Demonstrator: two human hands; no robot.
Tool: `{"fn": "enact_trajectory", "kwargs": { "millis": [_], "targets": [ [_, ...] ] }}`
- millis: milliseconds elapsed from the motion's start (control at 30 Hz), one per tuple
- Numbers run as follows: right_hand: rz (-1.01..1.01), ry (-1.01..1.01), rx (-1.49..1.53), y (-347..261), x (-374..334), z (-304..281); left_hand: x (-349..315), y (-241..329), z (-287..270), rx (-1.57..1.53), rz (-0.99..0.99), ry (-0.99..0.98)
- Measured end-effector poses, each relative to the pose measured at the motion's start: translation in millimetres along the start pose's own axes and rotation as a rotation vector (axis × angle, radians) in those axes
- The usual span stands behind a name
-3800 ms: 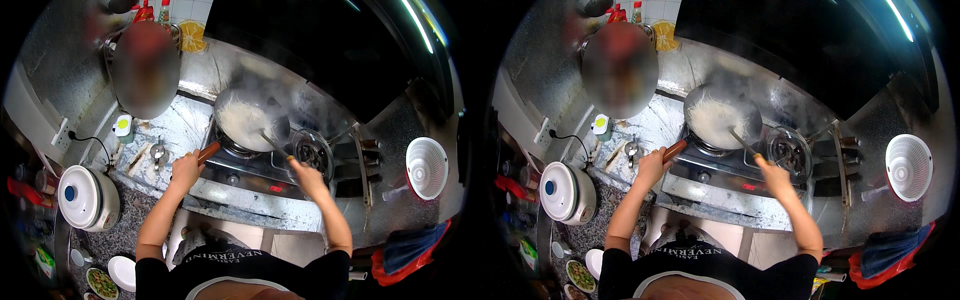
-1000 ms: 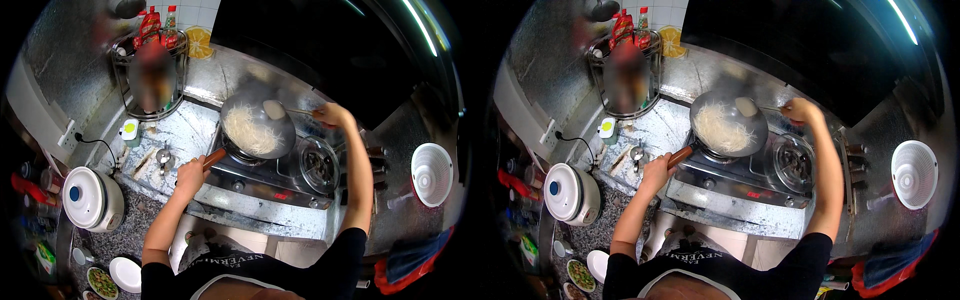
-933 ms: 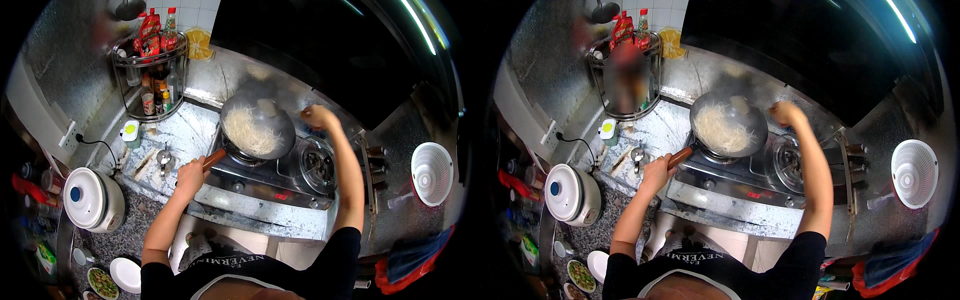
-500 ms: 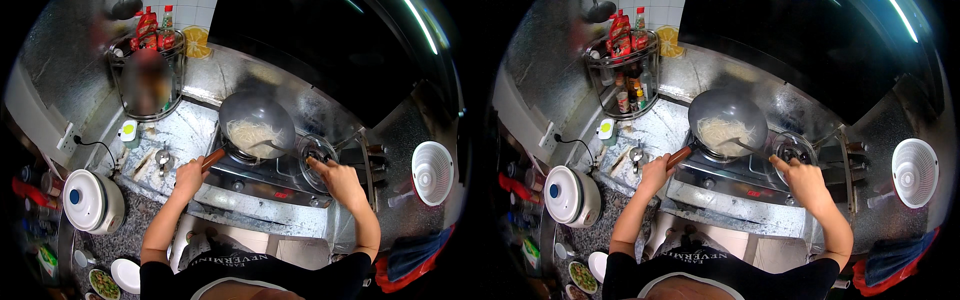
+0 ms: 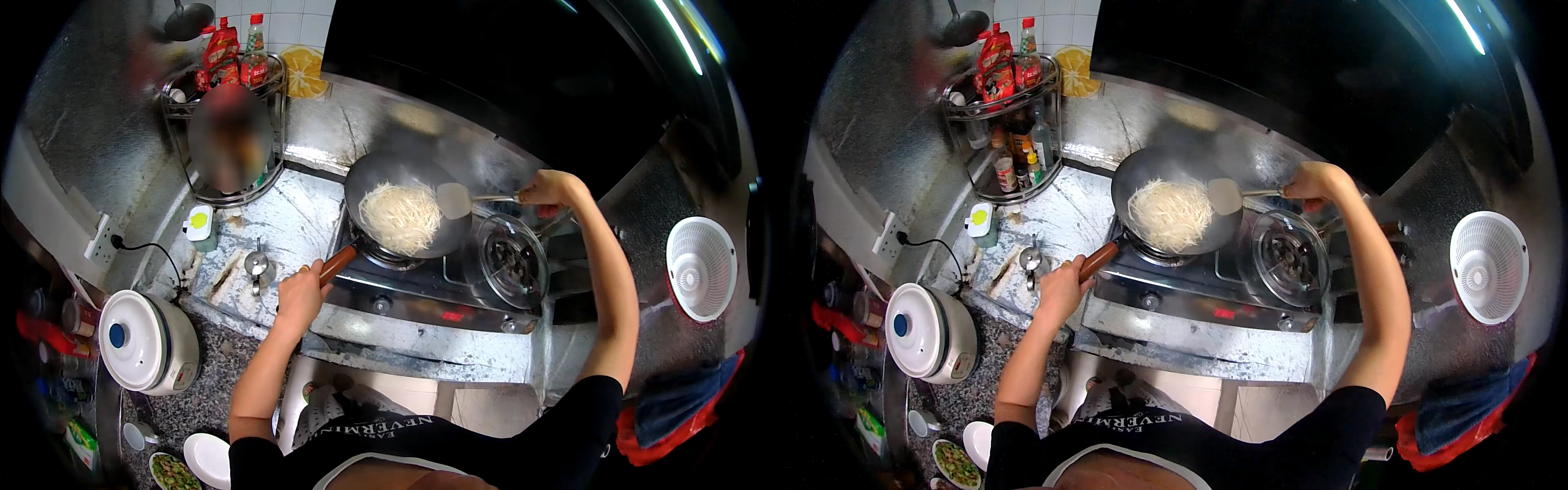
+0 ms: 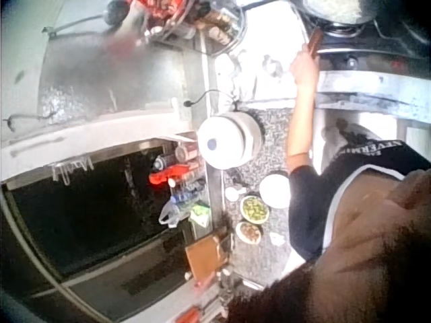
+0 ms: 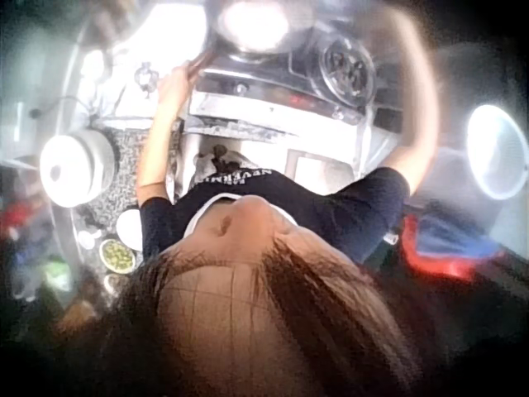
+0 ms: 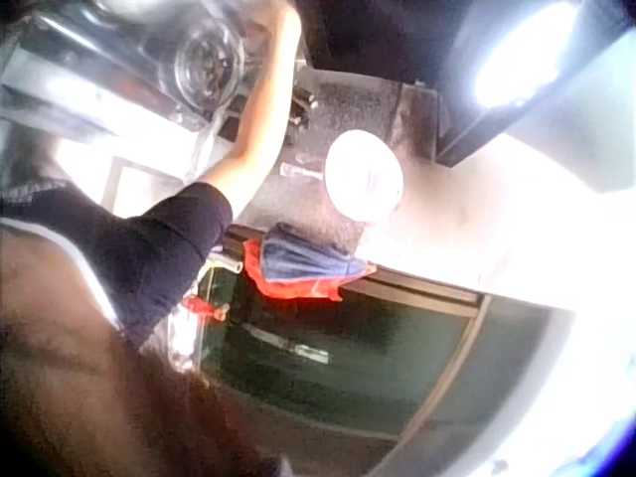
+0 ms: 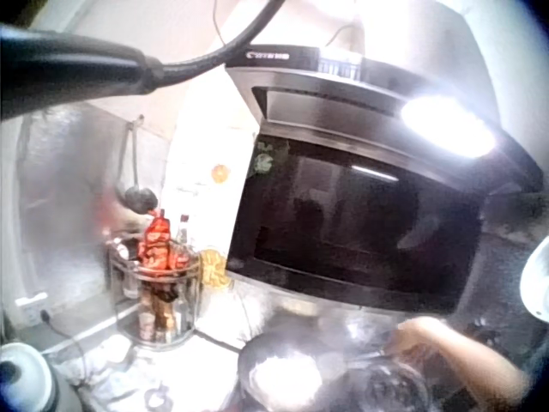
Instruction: The person washes a wok in a sink, clears food scraps from the drain into a bucket, wipes the wok with a paper towel, and then adds a liquid mixture from a bowl and noodles from a colander into the wok on a gas stove.
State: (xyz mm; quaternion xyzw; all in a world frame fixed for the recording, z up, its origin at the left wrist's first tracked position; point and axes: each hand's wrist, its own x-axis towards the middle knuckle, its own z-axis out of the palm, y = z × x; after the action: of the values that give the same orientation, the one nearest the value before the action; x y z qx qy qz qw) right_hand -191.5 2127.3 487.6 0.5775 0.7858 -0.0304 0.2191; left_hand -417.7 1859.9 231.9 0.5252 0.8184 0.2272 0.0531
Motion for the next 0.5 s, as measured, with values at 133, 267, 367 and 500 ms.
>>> {"fn": "enact_trajectory", "kwargs": {
  "millis": [133,267,367,500],
  "targets": [
    [-0.028,-0.101,0.009,-24,39,10,2,0,5,-0.012,0.014,-0.004],
    [-0.188,-0.061,0.002,-34,5,-16,0,-7,5,-0.022,-0.012,0.005],
    [-0.109,0.047,-0.062,-25,8,-28,-1,-7,4,-0.005,-0.025,0.000],
    [-0.003,0.019,-0.144,-45,53,-11,1,-3,2,-0.022,-0.004,0.007]
  ]
}}
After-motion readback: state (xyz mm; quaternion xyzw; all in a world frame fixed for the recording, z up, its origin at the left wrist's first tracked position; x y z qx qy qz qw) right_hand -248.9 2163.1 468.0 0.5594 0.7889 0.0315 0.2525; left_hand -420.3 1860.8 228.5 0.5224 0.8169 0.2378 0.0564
